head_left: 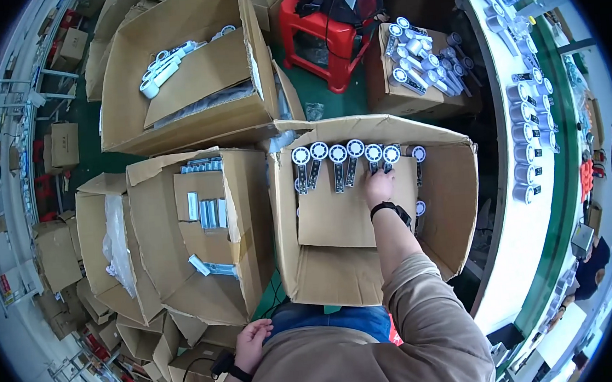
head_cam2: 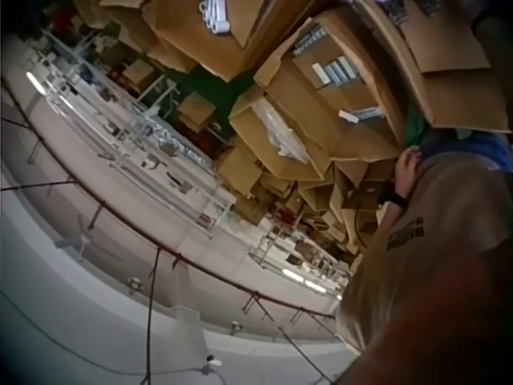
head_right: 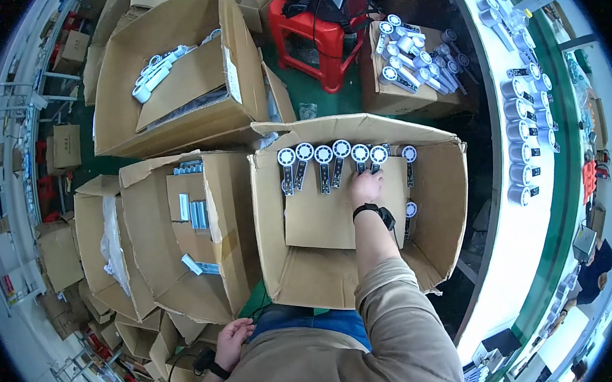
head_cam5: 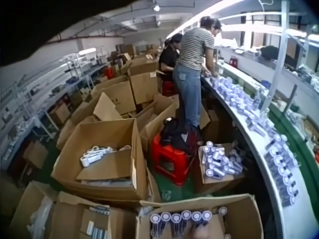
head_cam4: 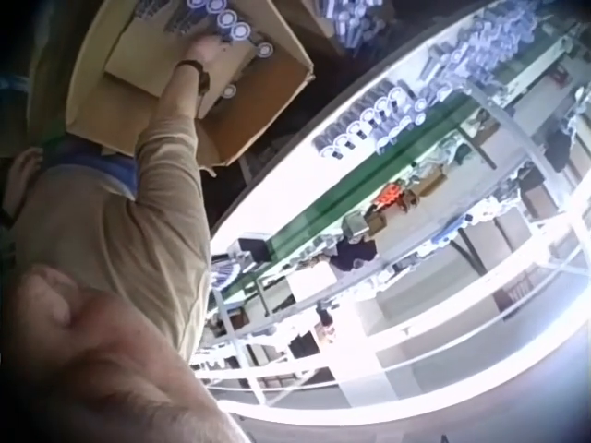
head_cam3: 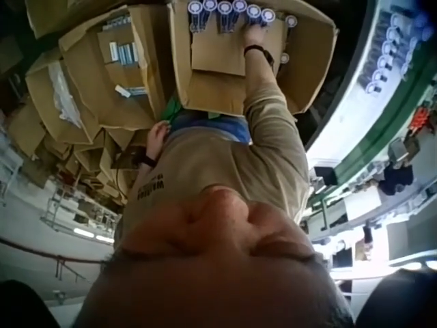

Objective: The person picks up electronic devices from a table and arranges them in rows inside a cardboard box. After filling a layer, the person places a cardboard divider over them and continues to fill the box with more devices.

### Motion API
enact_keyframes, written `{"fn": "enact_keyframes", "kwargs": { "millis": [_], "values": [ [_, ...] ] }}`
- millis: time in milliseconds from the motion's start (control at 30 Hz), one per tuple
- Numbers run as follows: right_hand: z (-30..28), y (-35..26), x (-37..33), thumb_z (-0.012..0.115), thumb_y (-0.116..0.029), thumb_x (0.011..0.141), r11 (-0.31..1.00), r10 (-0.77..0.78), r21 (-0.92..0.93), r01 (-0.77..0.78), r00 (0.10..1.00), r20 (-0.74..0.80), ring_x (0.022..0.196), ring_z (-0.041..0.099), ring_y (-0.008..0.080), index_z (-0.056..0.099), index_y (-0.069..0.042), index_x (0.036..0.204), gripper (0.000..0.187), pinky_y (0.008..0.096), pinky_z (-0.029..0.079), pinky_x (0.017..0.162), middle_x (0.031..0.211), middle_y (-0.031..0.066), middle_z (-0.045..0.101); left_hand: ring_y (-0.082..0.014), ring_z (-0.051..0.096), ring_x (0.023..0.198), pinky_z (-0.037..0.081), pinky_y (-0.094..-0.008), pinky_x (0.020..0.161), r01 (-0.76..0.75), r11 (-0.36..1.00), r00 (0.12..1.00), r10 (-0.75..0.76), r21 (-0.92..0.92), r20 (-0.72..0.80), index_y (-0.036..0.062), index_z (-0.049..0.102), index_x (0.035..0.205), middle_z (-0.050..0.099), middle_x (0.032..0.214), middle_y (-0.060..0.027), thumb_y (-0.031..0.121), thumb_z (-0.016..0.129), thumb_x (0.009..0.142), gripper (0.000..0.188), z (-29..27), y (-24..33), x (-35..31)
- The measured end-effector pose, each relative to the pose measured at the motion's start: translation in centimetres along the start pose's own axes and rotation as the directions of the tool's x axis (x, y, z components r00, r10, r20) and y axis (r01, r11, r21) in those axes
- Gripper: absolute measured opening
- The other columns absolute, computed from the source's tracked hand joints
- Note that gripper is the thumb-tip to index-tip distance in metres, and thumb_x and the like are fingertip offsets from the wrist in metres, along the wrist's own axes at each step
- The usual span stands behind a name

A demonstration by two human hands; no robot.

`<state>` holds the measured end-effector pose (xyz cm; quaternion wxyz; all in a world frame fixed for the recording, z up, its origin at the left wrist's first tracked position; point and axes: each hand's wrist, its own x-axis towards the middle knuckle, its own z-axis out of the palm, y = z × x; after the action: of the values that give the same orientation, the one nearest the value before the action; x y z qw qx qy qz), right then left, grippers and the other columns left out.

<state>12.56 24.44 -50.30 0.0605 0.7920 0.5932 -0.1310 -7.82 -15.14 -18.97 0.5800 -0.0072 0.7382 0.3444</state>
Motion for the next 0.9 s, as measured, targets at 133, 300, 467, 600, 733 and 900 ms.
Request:
{"fn": "enact_keyframes", "kwargs": {
  "millis": [133,300,467,600,733,900],
  "values": [
    [0.3,0.7,0.3,0.064,-0.036,0.080,0.997,-0.072,0.028,0.072,0.997,0.007,0.106,0.052,0.0315,0.067,-0.005,0.093,0.034,0.0397,0.048,0.088,0.121,0.0154,0.048,-0.0154,0.060,0.096,0.048,-0.0269,0.083,-0.002,1.000,1.000,0.002,0.022,0.001,-0.0012,0.058,0.112,0.063,0.109,-0.0096,0.005,0.049,0.094,0.021,0.9,-0.2,0.1],
    [0.1,1.3,1.4,0.065,-0.035,0.079,0.988,-0.093,0.127,0.088,0.995,0.033,0.107,0.052,0.0309,0.067,-0.005,0.094,0.033,0.0403,0.048,0.086,0.121,0.0153,0.048,-0.0151,0.060,0.096,0.048,-0.0267,0.083,-0.003,0.998,1.000,0.004,0.065,-0.025,-0.0011,0.058,0.112,0.063,0.110,-0.0100,0.005,0.049,0.094,0.021,2.3,-0.1,-0.6],
    [-0.9,2.0,2.2,0.065,-0.035,0.079,0.985,-0.122,0.134,0.111,0.990,0.074,0.112,0.048,0.0328,0.063,-0.004,0.102,0.039,0.0427,0.044,0.092,0.126,0.0186,0.046,-0.0146,0.059,0.098,0.048,-0.0252,0.084,0.003,0.994,1.000,-0.006,0.110,0.023,-0.0012,0.056,0.113,0.062,0.110,-0.0087,0.006,0.049,0.094,0.021,3.6,0.0,-1.1],
    [-5.5,3.5,0.9,0.065,-0.032,0.079,0.948,-0.230,0.221,0.231,0.973,-0.028,0.122,0.040,0.0383,0.060,-0.002,0.110,0.043,0.0456,0.035,0.102,0.136,0.0242,0.038,-0.0142,0.060,0.096,0.049,-0.0253,0.083,-0.003,0.990,0.997,-0.008,0.141,0.076,-0.0009,0.055,0.114,0.062,0.109,-0.0084,0.006,0.050,0.094,0.021,5.1,0.5,-0.6],
    [-12.8,7.0,-2.5,0.065,-0.017,0.079,0.659,-0.357,0.649,0.381,0.917,-0.176,0.112,0.052,0.0380,0.059,-0.001,0.108,0.033,0.0423,0.043,0.096,0.121,0.0239,0.053,-0.0145,0.060,0.094,0.049,-0.0253,0.082,-0.054,0.984,0.991,0.032,0.168,0.133,-0.0010,0.056,0.112,0.063,0.107,-0.0088,0.005,0.050,0.094,0.020,8.2,1.8,-0.5],
    [-36.2,21.2,0.4,0.061,-0.002,0.082,0.560,-0.377,0.522,0.644,0.758,-0.532,0.089,0.064,0.0307,0.060,0.000,0.096,0.014,0.0312,0.051,0.079,0.101,0.0152,0.064,-0.0160,0.062,0.093,0.049,-0.0257,0.080,-0.134,0.984,0.980,0.114,0.116,0.165,-0.0015,0.059,0.109,0.064,0.105,-0.0104,0.002,0.049,0.093,0.019,12.6,2.9,-1.0]
  ]
}}
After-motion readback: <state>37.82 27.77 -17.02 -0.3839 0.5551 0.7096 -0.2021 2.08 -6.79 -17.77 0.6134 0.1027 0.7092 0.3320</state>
